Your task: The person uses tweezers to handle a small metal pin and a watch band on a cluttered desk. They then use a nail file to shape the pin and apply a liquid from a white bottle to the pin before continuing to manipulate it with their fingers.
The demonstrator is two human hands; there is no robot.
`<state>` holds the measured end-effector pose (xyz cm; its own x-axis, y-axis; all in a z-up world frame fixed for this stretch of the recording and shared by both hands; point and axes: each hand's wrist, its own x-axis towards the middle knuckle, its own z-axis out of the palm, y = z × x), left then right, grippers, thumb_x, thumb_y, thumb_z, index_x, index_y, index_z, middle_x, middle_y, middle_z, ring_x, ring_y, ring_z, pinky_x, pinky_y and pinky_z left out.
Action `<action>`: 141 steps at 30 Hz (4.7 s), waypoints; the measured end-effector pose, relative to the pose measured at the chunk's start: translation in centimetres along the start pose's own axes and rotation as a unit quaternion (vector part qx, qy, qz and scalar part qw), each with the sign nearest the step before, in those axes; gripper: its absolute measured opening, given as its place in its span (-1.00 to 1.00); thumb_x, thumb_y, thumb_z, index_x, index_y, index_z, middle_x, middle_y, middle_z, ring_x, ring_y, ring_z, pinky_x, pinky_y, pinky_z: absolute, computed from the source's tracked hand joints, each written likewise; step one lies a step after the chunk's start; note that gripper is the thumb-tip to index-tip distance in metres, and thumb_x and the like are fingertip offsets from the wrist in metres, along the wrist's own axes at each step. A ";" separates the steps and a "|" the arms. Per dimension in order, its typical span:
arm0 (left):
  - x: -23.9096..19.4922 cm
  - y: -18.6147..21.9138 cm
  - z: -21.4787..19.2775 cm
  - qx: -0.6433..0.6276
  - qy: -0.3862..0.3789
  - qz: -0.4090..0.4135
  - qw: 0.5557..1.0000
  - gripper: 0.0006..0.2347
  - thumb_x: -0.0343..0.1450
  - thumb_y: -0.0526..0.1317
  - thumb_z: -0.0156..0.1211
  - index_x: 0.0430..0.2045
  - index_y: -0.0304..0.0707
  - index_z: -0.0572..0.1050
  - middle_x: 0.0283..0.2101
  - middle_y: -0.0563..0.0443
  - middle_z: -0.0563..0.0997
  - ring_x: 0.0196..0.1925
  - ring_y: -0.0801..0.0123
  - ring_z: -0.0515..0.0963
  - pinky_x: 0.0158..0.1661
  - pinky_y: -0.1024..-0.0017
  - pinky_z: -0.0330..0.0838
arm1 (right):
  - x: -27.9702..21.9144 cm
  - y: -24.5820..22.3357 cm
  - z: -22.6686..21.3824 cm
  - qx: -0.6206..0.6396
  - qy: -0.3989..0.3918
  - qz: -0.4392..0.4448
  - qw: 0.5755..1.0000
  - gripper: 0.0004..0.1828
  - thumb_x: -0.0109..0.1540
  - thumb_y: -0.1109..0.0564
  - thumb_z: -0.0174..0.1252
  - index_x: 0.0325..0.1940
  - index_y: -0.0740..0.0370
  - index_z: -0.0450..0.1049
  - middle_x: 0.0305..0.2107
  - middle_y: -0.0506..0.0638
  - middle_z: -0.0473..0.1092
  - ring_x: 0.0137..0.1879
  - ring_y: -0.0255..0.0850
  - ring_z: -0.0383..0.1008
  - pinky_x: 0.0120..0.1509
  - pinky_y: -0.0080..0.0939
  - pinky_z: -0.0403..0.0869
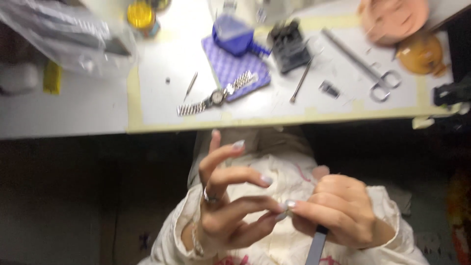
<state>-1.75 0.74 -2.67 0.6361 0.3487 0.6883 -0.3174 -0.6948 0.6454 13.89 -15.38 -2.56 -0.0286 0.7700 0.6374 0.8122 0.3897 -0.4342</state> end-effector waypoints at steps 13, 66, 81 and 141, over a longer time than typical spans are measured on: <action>0.7 1.3 1.7 -0.005 0.040 -0.037 0.998 -0.97 0.34 -0.25 0.24 -0.51 -0.09 0.56 -0.12 0.08 0.50 0.26 0.03 0.35 0.44 -0.26 0.00 | 1.0 -0.1 1.6 -0.007 0.151 0.037 0.988 -0.91 0.24 0.17 0.17 -0.24 0.23 0.51 -0.70 -0.14 0.17 -0.66 -0.28 0.14 -0.54 -0.32 0.21; -1.4 -3.3 2.0 -0.138 0.041 0.002 0.990 -0.87 0.34 -0.06 0.42 -0.31 0.14 0.63 -0.08 0.05 0.40 0.30 0.10 0.29 0.49 -0.05 0.09 | -0.7 0.5 0.6 0.003 -0.007 0.012 1.000 -0.76 0.26 0.21 0.19 -0.04 0.39 0.38 -0.62 -0.02 0.35 -0.58 -0.20 0.24 -0.42 -0.23 0.28; -0.4 -1.9 2.4 -0.181 0.029 -0.044 0.982 -0.92 0.39 -0.06 0.31 -0.43 0.08 0.61 -0.05 -0.05 0.42 0.25 -0.01 0.33 0.42 -0.06 0.13 | 0.1 0.6 2.2 0.027 0.124 0.021 0.992 -0.91 0.23 0.14 0.18 -0.26 0.20 0.49 -0.69 -0.11 0.29 -0.66 -0.26 0.25 -0.50 -0.29 0.27; -0.7 -0.7 3.6 -0.096 0.112 -0.002 0.989 -0.70 0.42 0.20 0.22 -0.26 0.08 0.59 -0.07 0.06 0.45 0.23 0.04 0.40 0.39 -0.15 0.23 | -0.5 0.5 2.7 -0.048 0.190 -0.039 0.980 -0.89 0.23 0.17 0.20 -0.26 0.28 0.51 -0.70 -0.09 0.28 -0.67 -0.29 0.24 -0.53 -0.35 0.28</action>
<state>0.52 -1.27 -4.77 0.4736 0.4964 0.7276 -0.4561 -0.5684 0.6847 12.76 -14.25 -4.82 0.1114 0.4889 0.8652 0.8678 0.3763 -0.3244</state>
